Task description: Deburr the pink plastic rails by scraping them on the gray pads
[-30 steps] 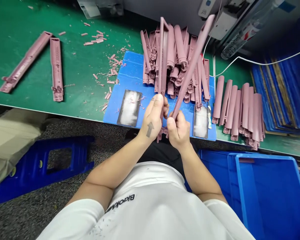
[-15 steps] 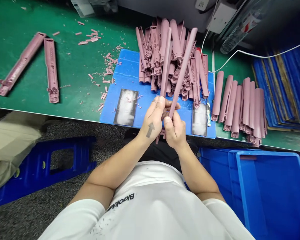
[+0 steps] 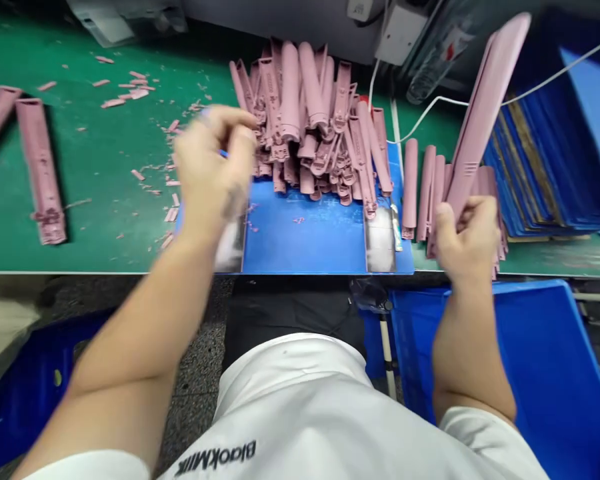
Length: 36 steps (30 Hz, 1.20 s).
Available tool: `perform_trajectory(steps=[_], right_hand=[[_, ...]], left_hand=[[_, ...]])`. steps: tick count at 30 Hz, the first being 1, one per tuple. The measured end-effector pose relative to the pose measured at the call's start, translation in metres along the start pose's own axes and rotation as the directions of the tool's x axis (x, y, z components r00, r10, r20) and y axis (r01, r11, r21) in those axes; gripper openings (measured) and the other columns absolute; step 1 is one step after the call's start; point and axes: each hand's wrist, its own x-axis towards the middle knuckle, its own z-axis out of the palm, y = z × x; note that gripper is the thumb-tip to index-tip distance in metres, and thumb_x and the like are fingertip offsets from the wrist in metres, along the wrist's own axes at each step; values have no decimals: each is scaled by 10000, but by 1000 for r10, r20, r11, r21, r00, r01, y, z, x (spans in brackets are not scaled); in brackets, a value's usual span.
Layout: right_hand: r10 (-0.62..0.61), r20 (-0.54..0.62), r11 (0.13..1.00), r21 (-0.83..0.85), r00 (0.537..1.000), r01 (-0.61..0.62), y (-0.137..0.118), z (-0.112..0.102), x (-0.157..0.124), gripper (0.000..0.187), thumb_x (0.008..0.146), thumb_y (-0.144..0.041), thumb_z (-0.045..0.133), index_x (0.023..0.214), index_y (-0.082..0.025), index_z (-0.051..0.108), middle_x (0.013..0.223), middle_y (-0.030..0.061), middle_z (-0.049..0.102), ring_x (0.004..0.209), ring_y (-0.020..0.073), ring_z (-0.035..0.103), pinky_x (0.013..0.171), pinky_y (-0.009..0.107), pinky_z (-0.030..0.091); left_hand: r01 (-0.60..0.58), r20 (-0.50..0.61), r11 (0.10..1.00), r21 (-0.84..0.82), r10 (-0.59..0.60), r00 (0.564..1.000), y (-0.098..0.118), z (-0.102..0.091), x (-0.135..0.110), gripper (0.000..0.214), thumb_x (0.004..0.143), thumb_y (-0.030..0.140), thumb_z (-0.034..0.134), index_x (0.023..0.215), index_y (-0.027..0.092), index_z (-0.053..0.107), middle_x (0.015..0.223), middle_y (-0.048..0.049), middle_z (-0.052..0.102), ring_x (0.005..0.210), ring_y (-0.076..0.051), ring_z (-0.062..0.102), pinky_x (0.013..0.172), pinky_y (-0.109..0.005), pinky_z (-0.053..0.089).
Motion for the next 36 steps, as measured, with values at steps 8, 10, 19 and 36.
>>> perform_trajectory(steps=[8,10,19,36], right_hand=[[196,-14,706,-692,980,-151,31,-35,65,410,1076,-398,715,1336,-81,726,1382,423,709,1255,489,734,978,540,501],[48,28,784,-620,998,-20,14,-12,76,379,1095,-356,672,1351,-85,742,1454,392,703,1330,466,708,1043,527,519],[-100,446,821,-468,889,327,-48,102,150,313,1055,-379,722,1170,-95,781,1256,291,791,1258,479,752,1090,668,620],[-103,219,577,808,970,-121,-71,73,-69,533,1029,-769,775,1247,-306,628,770,-55,608,474,128,483,404,268,432]], left_hand=[[474,-112,802,364,-468,877,-58,20,137,434,1228,273,675,808,223,574,652,7,328,757,-207,325,737,-269,402],[447,-124,823,350,-433,893,-62,24,139,411,1196,129,651,810,204,531,680,9,303,738,-182,286,641,-282,300],[305,-219,952,-8,-299,929,-24,-20,100,356,1279,206,516,925,204,557,714,24,464,667,-151,361,590,-329,240],[369,140,734,-570,-356,924,17,47,-110,613,1055,815,774,1002,208,715,885,-47,718,718,-170,693,626,-271,611]])
